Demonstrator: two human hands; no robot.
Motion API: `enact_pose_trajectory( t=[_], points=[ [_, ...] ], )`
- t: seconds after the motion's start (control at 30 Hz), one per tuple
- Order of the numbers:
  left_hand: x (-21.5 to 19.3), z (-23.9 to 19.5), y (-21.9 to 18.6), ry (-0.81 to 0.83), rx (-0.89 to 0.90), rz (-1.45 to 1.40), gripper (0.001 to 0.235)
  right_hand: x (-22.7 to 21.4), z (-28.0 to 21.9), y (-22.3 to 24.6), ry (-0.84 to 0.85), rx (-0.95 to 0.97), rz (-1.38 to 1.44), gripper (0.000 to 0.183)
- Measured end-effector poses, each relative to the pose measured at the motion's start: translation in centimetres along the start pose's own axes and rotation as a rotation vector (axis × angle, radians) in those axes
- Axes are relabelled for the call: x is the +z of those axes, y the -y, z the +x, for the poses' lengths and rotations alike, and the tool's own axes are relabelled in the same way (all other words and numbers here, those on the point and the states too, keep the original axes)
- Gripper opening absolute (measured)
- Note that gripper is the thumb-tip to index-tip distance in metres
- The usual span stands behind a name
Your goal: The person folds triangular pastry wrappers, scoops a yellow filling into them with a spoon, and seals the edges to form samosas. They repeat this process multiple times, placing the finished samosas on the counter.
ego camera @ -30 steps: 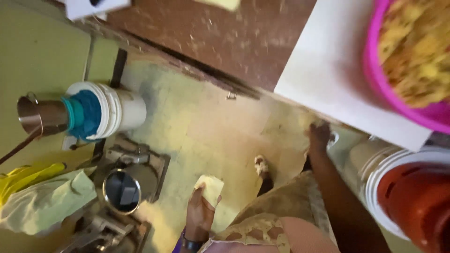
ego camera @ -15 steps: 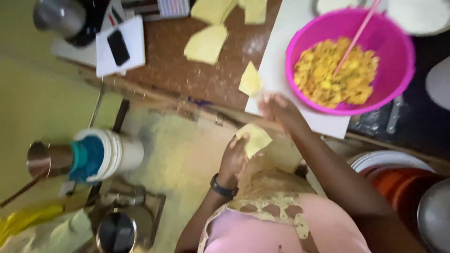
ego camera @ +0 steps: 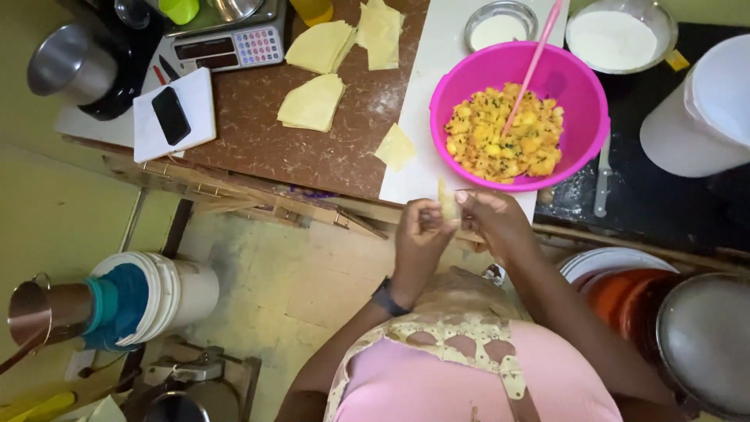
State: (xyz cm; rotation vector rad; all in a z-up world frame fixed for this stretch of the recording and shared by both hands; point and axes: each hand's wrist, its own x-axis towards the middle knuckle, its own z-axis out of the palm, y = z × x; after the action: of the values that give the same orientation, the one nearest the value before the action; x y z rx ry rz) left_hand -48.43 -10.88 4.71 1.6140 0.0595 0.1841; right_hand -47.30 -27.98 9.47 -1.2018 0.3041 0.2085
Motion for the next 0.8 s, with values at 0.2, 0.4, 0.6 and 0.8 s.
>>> enact_pose_trajectory(
  t=[0.2,0.4,0.6,0.8],
  points=[
    [0.9,-0.6,-3.1,0.084,0.009,0.142,0.041,0.8,-3.4,1.4,-0.073,-0.047,-0.279,0.031],
    [0.0,-0.4,-2.4,0.152,-0.04,0.042,0.02,0.1,-3.4,-1.0,-0.127,-0.197,-0.175,0.026],
    [-0.9,-0.5,0.2,0.108,-0.093,-0.005,0.016,0.1,-4.1,0.5,-0.174,-0.162,-0.193,0.031],
    [-3.5,-1.5,-0.5,0.337,-0.154,-0.223,0.031,-1.9,-3.6,4.4,-0.059,-0.481,-0.419,0.02]
  ],
)
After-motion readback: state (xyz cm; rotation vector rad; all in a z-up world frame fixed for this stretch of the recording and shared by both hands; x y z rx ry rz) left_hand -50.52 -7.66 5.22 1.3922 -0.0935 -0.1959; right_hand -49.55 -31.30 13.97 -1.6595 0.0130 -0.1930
